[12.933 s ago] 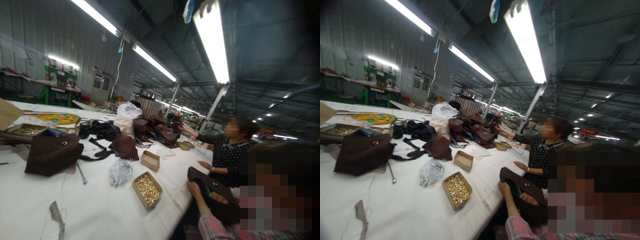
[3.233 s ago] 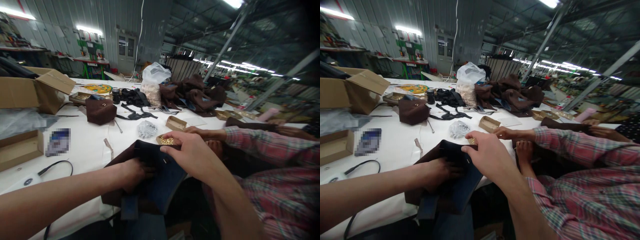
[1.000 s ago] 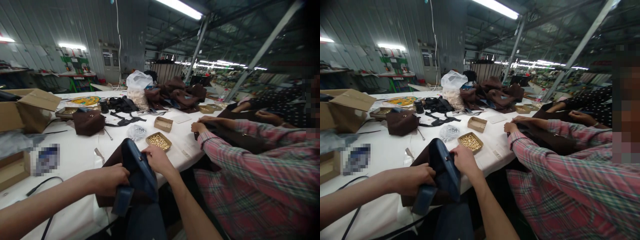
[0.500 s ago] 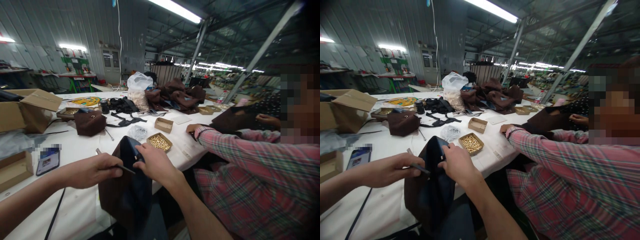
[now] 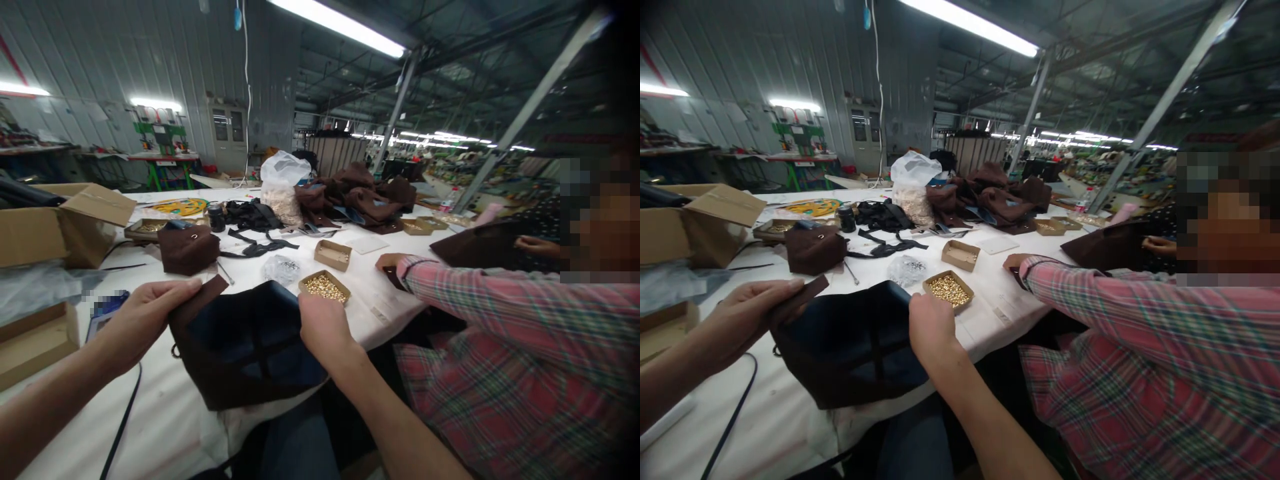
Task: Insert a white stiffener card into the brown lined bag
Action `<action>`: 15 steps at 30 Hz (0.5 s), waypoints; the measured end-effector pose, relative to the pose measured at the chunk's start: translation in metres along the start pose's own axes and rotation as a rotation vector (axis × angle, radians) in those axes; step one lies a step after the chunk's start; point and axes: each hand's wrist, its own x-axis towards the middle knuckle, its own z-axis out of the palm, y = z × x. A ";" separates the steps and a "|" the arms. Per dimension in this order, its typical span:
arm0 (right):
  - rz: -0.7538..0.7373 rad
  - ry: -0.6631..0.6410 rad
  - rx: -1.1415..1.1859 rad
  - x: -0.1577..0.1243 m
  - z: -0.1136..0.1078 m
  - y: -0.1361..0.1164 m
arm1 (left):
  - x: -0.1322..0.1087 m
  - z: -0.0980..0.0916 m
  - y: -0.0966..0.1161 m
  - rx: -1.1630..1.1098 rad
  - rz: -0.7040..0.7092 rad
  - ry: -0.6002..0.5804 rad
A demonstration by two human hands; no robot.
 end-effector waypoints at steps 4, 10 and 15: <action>-0.041 -0.008 -0.028 -0.006 -0.003 -0.003 | 0.000 0.009 0.001 0.206 0.089 -0.172; -0.172 0.064 0.053 -0.007 -0.021 -0.009 | -0.002 0.046 0.024 0.374 0.203 -0.291; -0.339 0.063 0.212 -0.004 -0.023 -0.008 | 0.011 0.055 0.027 0.368 0.262 -0.254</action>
